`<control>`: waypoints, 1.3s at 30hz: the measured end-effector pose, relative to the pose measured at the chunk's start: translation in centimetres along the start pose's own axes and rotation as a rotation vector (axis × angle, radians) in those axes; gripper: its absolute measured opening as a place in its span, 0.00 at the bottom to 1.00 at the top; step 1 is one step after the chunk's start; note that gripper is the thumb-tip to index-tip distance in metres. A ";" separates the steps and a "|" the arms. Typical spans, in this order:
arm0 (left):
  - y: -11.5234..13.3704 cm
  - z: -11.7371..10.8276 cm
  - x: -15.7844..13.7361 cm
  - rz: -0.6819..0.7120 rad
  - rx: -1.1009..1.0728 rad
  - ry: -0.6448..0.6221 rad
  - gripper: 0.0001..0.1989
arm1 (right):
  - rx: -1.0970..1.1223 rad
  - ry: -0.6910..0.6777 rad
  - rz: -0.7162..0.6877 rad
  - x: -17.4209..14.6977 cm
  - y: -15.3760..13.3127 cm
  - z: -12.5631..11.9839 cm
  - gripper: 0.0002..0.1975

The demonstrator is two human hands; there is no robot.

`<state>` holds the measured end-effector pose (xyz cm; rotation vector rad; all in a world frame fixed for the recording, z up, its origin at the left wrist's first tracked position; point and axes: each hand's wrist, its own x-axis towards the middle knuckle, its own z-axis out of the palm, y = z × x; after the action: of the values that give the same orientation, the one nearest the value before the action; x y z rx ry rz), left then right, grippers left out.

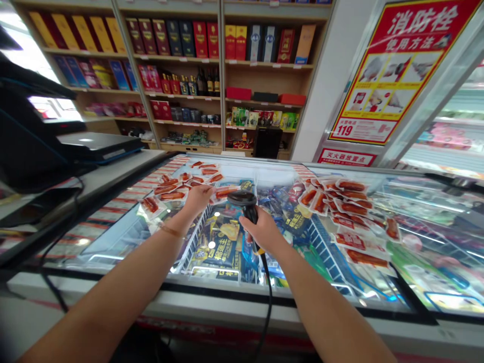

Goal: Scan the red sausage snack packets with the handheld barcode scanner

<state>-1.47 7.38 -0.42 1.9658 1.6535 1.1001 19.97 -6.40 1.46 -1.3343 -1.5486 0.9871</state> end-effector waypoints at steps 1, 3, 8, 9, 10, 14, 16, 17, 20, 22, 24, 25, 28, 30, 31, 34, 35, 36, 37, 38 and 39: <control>-0.1 -0.1 0.0 0.016 -0.002 0.029 0.16 | -0.025 -0.021 -0.007 -0.2 -0.3 0.2 0.12; -0.5 -0.1 0.1 0.037 -0.013 0.068 0.17 | -0.083 -0.060 -0.015 -0.6 -0.7 0.7 0.12; -0.7 -0.1 0.2 0.054 -0.035 0.086 0.18 | -0.207 -0.085 0.000 -1.4 -1.6 1.7 0.12; -0.7 -0.1 0.2 0.052 -0.036 0.091 0.17 | -0.220 -0.083 -0.002 -1.5 -1.6 1.8 0.13; -0.6 -0.1 0.2 0.051 -0.039 0.093 0.17 | -0.227 -0.082 -0.004 -1.6 -1.7 1.8 0.13; -0.3 -0.4 -0.1 0.062 -0.040 0.085 0.18 | -0.221 -0.076 -0.001 -1.5 -1.6 1.7 0.11; -0.2 -0.5 -0.2 0.082 -0.013 0.107 0.18 | -0.225 -0.073 -0.002 -1.5 -1.6 1.6 0.10; -0.2 -0.5 -0.2 0.092 0.002 0.120 0.18 | -0.228 -0.075 -0.002 -1.5 -1.6 1.6 0.10; -0.2 -0.6 -0.1 0.097 0.023 0.120 0.18 | -0.224 -0.082 -0.005 -1.4 -1.7 1.5 0.10; -0.3 -0.5 0.0 0.085 0.030 0.123 0.18 | -0.216 -0.085 -0.006 -1.4 -1.7 1.5 0.11; -0.4 -0.4 0.1 0.074 0.032 0.129 0.18 | -0.205 -0.087 -0.004 -1.4 -1.7 1.5 0.11; -0.5 -0.3 0.1 0.067 0.024 0.126 0.18 | -0.199 -0.087 -0.002 -1.4 -1.7 1.4 0.11; -0.6 -0.2 0.2 0.048 -0.005 0.104 0.18 | -0.182 -0.080 -0.008 -1.4 -1.6 1.4 0.11; -0.7 -0.2 0.2 0.056 -0.008 0.106 0.19 | -0.172 -0.074 -0.023 -1.3 -1.5 1.3 0.11; -0.7 -0.2 0.2 0.063 -0.002 0.112 0.19 | -0.170 -0.071 -0.030 -1.3 -1.5 1.2 0.11; -0.7 -0.3 0.2 0.067 0.006 0.116 0.19 | -0.166 -0.068 -0.042 -1.3 -1.4 1.1 0.11; -0.7 -0.3 0.1 0.062 0.007 0.115 0.19 | -0.167 -0.070 -0.042 -1.3 -1.3 1.1 0.11; -0.8 -0.3 0.1 0.059 0.007 0.114 0.19 | -0.166 -0.072 -0.042 -1.3 -1.3 1.1 0.11; -0.8 -0.3 0.1 0.058 0.005 0.114 0.19 | -0.167 -0.076 -0.042 -1.4 -1.3 1.1 0.11; -0.8 -0.3 0.2 0.059 0.003 0.114 0.19 | -0.169 -0.079 -0.042 -1.4 -1.3 1.1 0.11; -0.8 -0.3 0.2 0.061 0.001 0.115 0.19 | -0.173 -0.081 -0.042 -1.4 -1.4 1.1 0.11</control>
<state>-2.28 7.68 -0.73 1.9998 1.6604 1.2573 18.63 -8.01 2.23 -1.3883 -1.7498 0.9069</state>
